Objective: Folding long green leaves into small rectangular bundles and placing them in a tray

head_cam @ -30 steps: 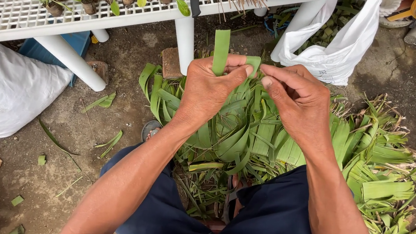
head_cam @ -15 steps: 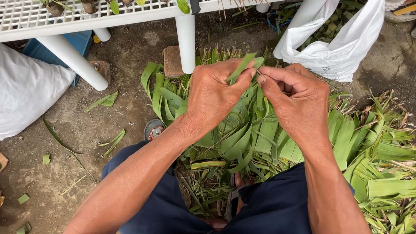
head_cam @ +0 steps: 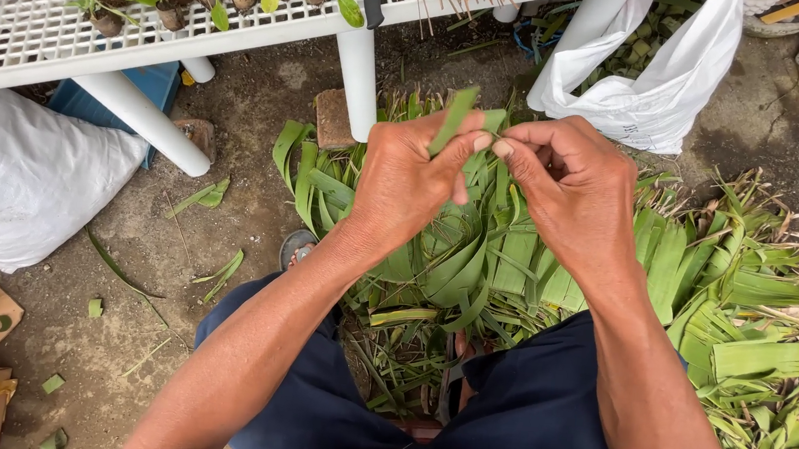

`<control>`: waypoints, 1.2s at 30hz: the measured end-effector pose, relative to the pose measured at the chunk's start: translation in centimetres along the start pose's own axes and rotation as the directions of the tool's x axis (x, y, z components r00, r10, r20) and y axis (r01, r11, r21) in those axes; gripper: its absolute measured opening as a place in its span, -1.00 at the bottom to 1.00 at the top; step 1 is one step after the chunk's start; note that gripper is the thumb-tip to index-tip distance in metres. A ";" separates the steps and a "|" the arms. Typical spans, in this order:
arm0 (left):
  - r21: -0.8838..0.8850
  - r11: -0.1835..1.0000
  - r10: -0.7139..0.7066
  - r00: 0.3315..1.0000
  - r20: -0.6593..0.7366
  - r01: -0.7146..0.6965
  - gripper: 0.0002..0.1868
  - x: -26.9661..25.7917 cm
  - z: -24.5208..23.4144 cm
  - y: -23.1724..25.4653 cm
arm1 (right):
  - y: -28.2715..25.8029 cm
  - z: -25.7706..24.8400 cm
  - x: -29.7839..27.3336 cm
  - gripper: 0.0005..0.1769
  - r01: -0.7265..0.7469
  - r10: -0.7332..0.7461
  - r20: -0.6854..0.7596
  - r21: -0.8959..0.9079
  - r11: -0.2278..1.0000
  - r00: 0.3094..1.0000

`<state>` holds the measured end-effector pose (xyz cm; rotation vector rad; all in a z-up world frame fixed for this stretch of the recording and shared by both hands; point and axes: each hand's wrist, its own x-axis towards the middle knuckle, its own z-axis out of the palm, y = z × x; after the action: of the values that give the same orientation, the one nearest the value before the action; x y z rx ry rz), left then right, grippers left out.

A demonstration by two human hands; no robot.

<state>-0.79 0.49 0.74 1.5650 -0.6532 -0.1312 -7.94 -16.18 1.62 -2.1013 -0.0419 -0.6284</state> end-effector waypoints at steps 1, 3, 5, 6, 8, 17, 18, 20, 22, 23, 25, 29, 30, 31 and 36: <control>-0.002 1.000 0.002 1.000 0.003 -0.002 -0.78 0.0 0.0 -0.3 | -0.2 -0.2 0.0 -0.98 -0.001 0.001 -0.003 -0.003 1.000 1.000; -0.203 0.975 -0.093 0.996 -0.010 0.089 -0.82 0.1 -0.2 -0.7 | -0.6 -0.5 0.1 -0.91 0.061 -0.062 0.031 0.046 0.997 0.998; -0.301 0.947 -0.118 0.993 0.002 0.113 -0.82 0.3 0.1 -1.4 | 0.2 -0.6 0.1 -0.92 0.088 -0.088 0.025 0.017 0.996 0.996; -0.397 0.907 -0.143 0.989 0.021 0.140 -0.82 0.4 0.4 -1.8 | 0.6 -0.7 0.1 -0.93 0.110 -0.110 0.018 -0.016 0.994 0.994; -0.449 0.877 -0.163 0.985 0.059 0.172 -0.82 0.3 0.3 -1.4 | 0.8 -1.0 0.1 -0.93 0.125 -0.124 0.026 -0.006 0.992 0.992; -0.489 0.837 -0.153 0.963 0.224 0.247 -0.83 0.3 -0.2 -0.6 | 1.2 -2.8 0.7 -0.86 0.100 -0.115 0.199 0.082 0.992 0.973; -0.488 0.836 -0.154 0.962 0.227 0.249 -0.83 0.3 -0.2 -0.3 | 1.2 -2.8 0.7 -0.85 0.089 -0.104 0.212 0.077 0.993 0.972; -0.486 0.840 -0.148 0.963 0.224 0.242 -0.83 0.4 0.0 -0.5 | 1.2 -2.8 0.7 -0.85 0.081 -0.094 0.212 0.073 0.994 0.973; -0.484 0.843 -0.142 0.965 0.221 0.235 -0.83 0.5 0.3 -1.0 | 1.2 -2.8 0.8 -0.85 0.072 -0.085 0.213 0.070 0.995 0.973; -0.484 0.844 -0.145 0.966 0.212 0.233 -0.83 0.5 0.5 -1.3 | 1.1 -2.7 0.8 -0.85 0.071 -0.084 0.211 0.066 0.995 0.974; -0.485 0.843 -0.153 0.967 0.202 0.234 -0.83 0.6 0.6 -2.0 | 1.2 -2.5 0.9 -0.85 0.067 -0.079 0.211 0.062 0.996 0.974; -0.462 0.855 -0.151 0.965 0.213 0.236 -0.85 0.6 0.5 -1.8 | 1.6 -2.2 0.9 -0.87 0.098 -0.107 0.183 0.060 0.993 0.977; -0.462 0.855 -0.152 0.965 0.212 0.236 -0.85 0.6 0.4 -1.5 | 1.7 -2.1 0.9 -0.87 0.100 -0.109 0.176 0.061 0.993 0.978; -0.462 0.856 -0.151 0.966 0.210 0.234 -0.85 0.7 0.5 -1.8 | 1.7 -2.1 0.9 -0.87 0.102 -0.112 0.178 0.062 0.993 0.978; -0.458 0.859 -0.153 0.969 0.195 0.228 -0.86 0.5 0.3 -1.3 | 1.4 -1.8 0.5 -0.90 0.080 -0.091 0.164 0.070 0.994 0.982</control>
<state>-0.15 -0.06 -0.37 1.1392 -0.5304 -0.5297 -7.85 -18.52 1.56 -2.0946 -0.2446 -0.4934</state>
